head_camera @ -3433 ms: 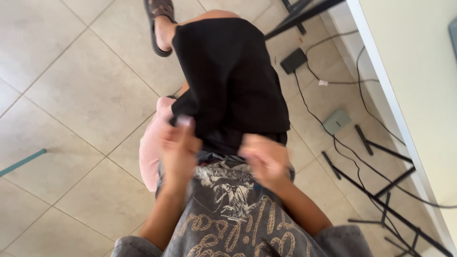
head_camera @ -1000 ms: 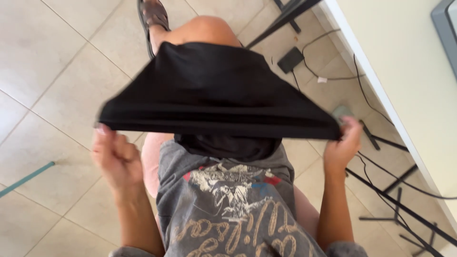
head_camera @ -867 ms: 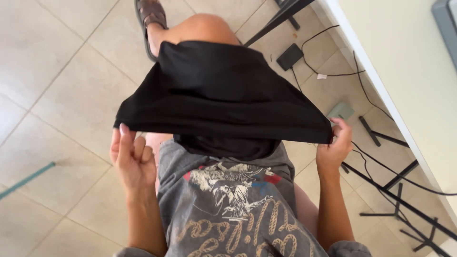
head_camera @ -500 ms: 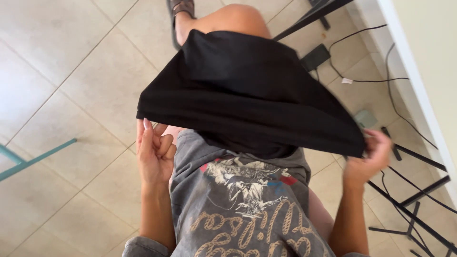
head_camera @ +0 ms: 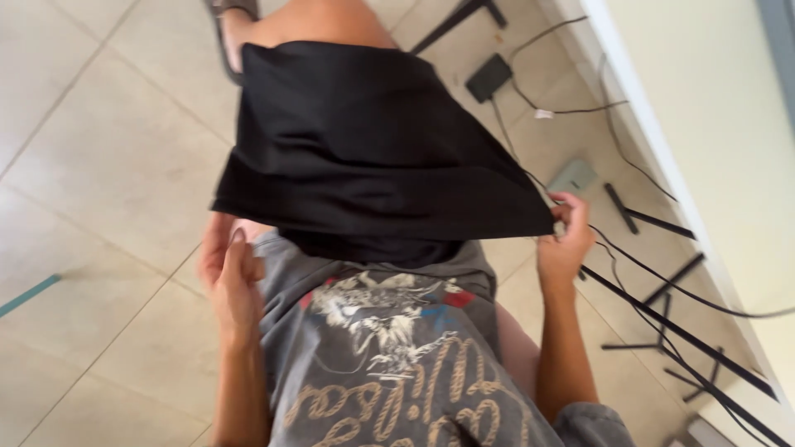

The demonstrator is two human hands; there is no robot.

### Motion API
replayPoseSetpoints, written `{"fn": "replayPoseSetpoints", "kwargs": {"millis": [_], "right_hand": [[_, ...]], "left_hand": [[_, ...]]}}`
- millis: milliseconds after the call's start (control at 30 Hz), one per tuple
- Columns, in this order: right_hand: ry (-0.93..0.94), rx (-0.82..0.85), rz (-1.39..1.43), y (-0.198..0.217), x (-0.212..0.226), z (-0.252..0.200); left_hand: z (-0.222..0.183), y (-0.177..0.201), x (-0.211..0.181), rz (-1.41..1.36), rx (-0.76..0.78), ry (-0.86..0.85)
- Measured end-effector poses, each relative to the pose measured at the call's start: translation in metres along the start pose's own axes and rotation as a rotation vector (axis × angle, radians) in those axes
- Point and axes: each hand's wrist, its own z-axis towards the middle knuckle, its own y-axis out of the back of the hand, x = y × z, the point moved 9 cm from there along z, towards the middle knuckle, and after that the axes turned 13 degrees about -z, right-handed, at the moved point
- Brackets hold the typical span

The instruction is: Inspecting a black garment piece and trimming loose threads using small scissors

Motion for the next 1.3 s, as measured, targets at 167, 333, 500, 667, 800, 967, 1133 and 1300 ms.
{"fn": "replayPoseSetpoints", "kwargs": {"millis": [167, 333, 500, 667, 800, 967, 1133, 1300], "right_hand": [[0.021, -0.109, -0.064, 0.015, 0.001, -0.004], [0.105, -0.128, -0.076, 0.036, 0.029, 0.007], [0.118, 0.52, -0.224, 0.042, 0.11, 0.004], [0.196, 0.685, 0.155, 0.017, 0.202, -0.018], [0.458, 0.795, 0.574, -0.004, 0.308, -0.015], [0.789, 0.642, 0.495, 0.009, 0.304, 0.036], [0.134, 0.717, 0.789, 0.04, 0.309, 0.191], [0.148, 0.37, 0.143, 0.091, 0.252, 0.4]], "left_hand": [[-0.003, -0.027, -0.055, 0.718, 0.095, -0.566], [0.013, -0.016, -0.047, 0.622, 0.087, -0.506], [-0.001, -0.054, -0.033, 0.518, 0.563, -0.709], [-0.063, -0.213, -0.063, -0.505, 0.677, 0.09], [-0.079, -0.254, -0.041, -0.626, 0.895, 0.386], [-0.058, -0.256, -0.117, -0.688, 0.959, 0.031], [-0.052, -0.254, -0.112, -0.54, 0.978, -0.062], [-0.06, -0.252, -0.106, -0.036, 0.933, -0.055]]}}
